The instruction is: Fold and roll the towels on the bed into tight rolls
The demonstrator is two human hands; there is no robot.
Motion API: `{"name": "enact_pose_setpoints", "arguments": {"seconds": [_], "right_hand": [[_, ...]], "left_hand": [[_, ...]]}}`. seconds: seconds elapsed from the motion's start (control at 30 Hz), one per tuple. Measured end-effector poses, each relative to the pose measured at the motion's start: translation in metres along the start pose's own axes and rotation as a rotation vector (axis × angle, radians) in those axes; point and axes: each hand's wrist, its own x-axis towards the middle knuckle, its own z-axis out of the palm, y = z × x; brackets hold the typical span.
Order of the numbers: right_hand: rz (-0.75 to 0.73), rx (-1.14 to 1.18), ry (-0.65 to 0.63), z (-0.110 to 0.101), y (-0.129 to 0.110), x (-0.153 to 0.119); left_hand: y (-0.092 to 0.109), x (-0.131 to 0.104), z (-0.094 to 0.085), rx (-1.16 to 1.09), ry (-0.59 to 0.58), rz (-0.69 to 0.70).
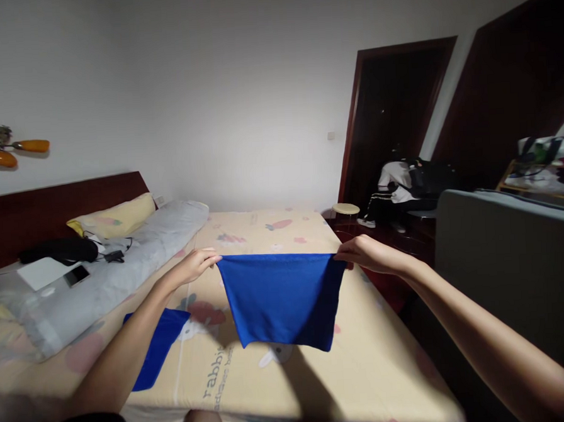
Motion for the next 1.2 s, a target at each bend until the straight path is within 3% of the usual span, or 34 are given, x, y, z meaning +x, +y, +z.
{"name": "enact_pose_setpoints", "arguments": {"seconds": [0.13, 0.27, 0.37, 0.73, 1.03, 1.2], "right_hand": [[-0.065, 0.005, 0.087, 0.001, 0.000, 0.000], [-0.054, 0.055, 0.267, 0.005, -0.002, 0.001], [-0.022, 0.143, 0.317, 0.009, -0.001, 0.000], [0.045, 0.364, 0.123, 0.016, 0.009, -0.002], [0.082, 0.502, 0.299, 0.030, 0.024, 0.007], [0.077, 0.408, 0.331, 0.035, 0.031, 0.010]], "left_hand": [[0.002, 0.002, 0.003, -0.096, 0.201, 0.054], [0.001, 0.006, 0.017, -0.240, 0.361, -0.052], [0.000, 0.009, 0.025, -0.352, 0.413, -0.081], [-0.006, 0.009, 0.029, -0.423, 0.311, -0.081], [-0.010, 0.008, 0.035, -0.570, 0.400, -0.199], [-0.019, 0.008, 0.036, -0.595, 0.464, -0.298]]}}
